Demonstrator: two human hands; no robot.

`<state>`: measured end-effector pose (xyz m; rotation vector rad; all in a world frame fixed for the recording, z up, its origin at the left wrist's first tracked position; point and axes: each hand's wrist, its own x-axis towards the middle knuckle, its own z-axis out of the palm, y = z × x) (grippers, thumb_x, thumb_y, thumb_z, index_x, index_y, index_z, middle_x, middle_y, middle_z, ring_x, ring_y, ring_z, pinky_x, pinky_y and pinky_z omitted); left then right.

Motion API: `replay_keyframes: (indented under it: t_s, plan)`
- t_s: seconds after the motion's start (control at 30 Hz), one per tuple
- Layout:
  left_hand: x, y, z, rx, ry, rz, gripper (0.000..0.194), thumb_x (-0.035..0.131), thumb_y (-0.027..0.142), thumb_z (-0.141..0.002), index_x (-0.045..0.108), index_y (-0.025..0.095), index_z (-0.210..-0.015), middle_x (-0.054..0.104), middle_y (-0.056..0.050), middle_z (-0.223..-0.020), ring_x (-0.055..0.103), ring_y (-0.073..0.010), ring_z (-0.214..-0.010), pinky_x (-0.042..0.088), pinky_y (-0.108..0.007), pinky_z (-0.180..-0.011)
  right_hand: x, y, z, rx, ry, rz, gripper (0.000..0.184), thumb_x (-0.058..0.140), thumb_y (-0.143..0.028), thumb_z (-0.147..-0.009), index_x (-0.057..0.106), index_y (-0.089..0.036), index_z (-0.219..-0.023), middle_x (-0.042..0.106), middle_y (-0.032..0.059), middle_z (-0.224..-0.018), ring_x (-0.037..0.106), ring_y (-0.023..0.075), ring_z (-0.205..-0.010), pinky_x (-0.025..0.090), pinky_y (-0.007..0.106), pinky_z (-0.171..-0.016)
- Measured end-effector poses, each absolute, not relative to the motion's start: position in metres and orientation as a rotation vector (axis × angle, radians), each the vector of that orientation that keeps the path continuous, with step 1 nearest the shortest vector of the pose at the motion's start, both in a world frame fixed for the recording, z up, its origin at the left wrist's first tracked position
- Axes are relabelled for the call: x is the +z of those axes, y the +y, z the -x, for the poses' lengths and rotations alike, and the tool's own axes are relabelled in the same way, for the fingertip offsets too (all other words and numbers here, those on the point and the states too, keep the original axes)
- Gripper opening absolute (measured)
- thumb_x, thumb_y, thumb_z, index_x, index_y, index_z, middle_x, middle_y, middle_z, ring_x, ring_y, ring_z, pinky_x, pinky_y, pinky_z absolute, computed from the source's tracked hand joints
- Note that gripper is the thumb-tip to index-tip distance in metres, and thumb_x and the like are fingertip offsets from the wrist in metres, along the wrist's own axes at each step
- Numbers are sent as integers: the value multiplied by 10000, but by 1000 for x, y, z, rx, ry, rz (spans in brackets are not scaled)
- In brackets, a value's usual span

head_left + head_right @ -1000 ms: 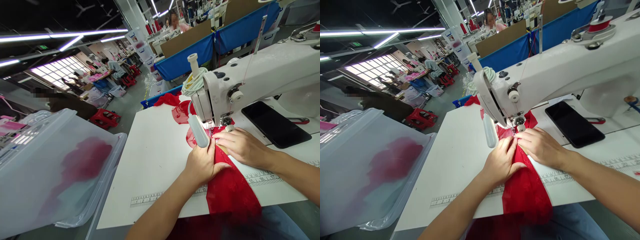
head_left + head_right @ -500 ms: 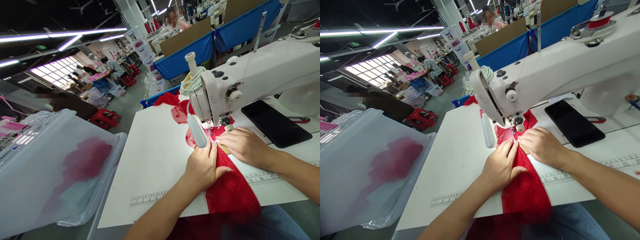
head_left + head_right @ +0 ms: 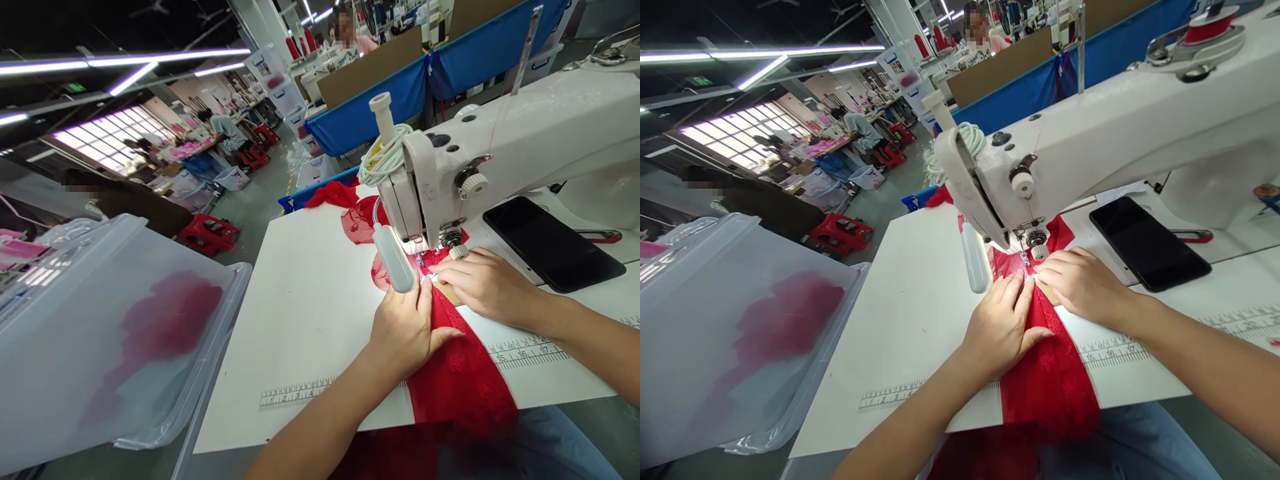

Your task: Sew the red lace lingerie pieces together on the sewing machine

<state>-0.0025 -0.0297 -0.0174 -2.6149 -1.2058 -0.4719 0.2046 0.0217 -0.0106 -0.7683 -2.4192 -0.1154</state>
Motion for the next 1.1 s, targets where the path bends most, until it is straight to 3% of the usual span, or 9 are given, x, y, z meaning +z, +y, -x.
replay_keyframes:
  t_s: [0.47,0.87,1.1]
  plan:
    - [-18,-30,2,-385,-1257,2559,831,286,699,-960,511,31,-1401,618,-217,-1335,568,-342,-1238,473,-499,-1034,-16,28,-207,-73,-2453,822,264,460,-51,-864,673,-184,-946,761,77,-1088,678,207,-901,471,349,-778]
    - [-17,-29,1,-329,-1236,2574,809,336,691,-956,515,28,-1384,624,-224,-1309,567,-340,-1221,429,-514,-1074,-14,28,-205,-83,-2437,865,255,434,-30,-842,623,-201,-830,762,54,-984,615,188,-802,428,330,-740]
    - [-14,-26,1,-327,-1262,2566,687,407,570,-982,511,24,-1386,631,-226,-1292,569,-341,-1204,478,-511,-1020,-15,32,-206,-82,-2466,929,240,444,-35,-834,602,-209,-783,748,54,-924,612,194,-812,426,330,-731]
